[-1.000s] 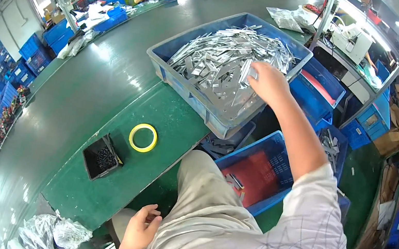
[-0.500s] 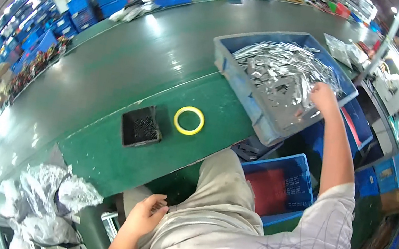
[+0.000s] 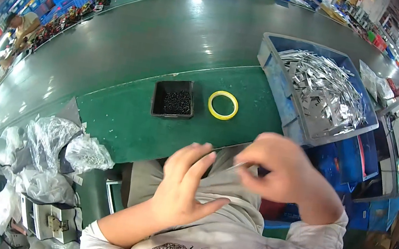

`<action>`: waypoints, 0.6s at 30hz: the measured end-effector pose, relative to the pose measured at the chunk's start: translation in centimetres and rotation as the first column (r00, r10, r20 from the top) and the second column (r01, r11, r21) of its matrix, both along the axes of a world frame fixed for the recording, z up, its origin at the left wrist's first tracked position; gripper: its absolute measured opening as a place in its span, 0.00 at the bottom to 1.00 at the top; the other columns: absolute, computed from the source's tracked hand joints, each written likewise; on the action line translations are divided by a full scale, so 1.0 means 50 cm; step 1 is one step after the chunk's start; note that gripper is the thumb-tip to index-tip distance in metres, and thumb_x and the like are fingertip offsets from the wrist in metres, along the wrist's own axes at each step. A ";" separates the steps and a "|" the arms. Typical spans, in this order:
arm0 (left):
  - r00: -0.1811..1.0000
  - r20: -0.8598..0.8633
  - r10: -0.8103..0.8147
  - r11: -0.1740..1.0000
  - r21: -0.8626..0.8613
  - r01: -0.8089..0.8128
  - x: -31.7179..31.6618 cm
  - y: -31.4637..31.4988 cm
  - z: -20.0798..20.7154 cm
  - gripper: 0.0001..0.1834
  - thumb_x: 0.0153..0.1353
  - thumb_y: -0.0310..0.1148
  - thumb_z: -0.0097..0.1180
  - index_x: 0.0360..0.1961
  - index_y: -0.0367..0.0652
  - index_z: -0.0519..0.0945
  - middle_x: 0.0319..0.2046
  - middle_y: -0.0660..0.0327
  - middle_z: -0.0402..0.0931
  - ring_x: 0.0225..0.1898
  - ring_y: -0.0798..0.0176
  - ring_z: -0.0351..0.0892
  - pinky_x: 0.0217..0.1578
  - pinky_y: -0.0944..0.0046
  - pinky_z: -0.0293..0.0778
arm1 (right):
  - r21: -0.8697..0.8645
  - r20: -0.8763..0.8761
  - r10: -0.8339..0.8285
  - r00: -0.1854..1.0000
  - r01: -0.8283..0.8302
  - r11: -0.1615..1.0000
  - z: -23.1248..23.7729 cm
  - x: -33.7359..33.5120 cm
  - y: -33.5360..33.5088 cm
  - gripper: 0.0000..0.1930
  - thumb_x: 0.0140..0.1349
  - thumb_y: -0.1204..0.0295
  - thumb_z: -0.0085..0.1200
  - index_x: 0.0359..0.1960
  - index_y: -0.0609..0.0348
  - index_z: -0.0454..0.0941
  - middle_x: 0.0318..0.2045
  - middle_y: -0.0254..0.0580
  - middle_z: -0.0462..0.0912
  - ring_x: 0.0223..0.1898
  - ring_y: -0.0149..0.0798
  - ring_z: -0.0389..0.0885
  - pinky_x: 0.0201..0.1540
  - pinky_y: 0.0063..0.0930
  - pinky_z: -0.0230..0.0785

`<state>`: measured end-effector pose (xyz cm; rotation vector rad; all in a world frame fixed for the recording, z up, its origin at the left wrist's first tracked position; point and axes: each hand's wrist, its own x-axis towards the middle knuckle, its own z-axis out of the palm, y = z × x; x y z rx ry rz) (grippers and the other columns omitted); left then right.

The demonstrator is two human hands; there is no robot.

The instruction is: Apply yellow insulation tape to small electronic components at a manufacturing workbench.

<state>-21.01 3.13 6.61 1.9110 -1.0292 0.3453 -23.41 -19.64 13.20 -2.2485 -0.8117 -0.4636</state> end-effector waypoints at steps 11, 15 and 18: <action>0.237 -0.947 -0.219 0.964 -0.248 -0.100 -0.027 0.103 -0.157 0.05 0.72 0.30 0.53 0.38 0.40 0.78 0.24 0.70 0.70 0.24 0.76 0.69 0.26 0.71 0.70 | 0.099 -0.341 -0.455 0.823 0.513 0.853 -0.298 0.245 0.011 0.07 0.63 0.72 0.61 0.41 0.59 0.80 0.31 0.37 0.81 0.36 0.33 0.81 0.42 0.28 0.73; 0.400 -0.900 -0.174 0.951 -0.259 -0.167 -0.027 0.104 -0.170 0.13 0.68 0.30 0.60 0.27 0.46 0.70 0.21 0.75 0.62 0.23 0.79 0.59 0.24 0.72 0.57 | -0.306 0.101 -0.625 0.774 0.622 0.721 -0.365 0.274 0.002 0.09 0.59 0.66 0.62 0.37 0.57 0.82 0.38 0.40 0.83 0.46 0.45 0.79 0.49 0.45 0.69; 0.406 -0.873 -0.269 0.891 -0.386 -0.240 -0.028 0.109 -0.184 0.17 0.66 0.27 0.61 0.24 0.47 0.66 0.20 0.75 0.60 0.23 0.78 0.56 0.23 0.70 0.55 | -0.386 0.027 -0.587 0.809 0.550 0.740 -0.374 0.242 -0.006 0.07 0.61 0.67 0.60 0.35 0.56 0.81 0.36 0.39 0.83 0.47 0.47 0.78 0.50 0.46 0.65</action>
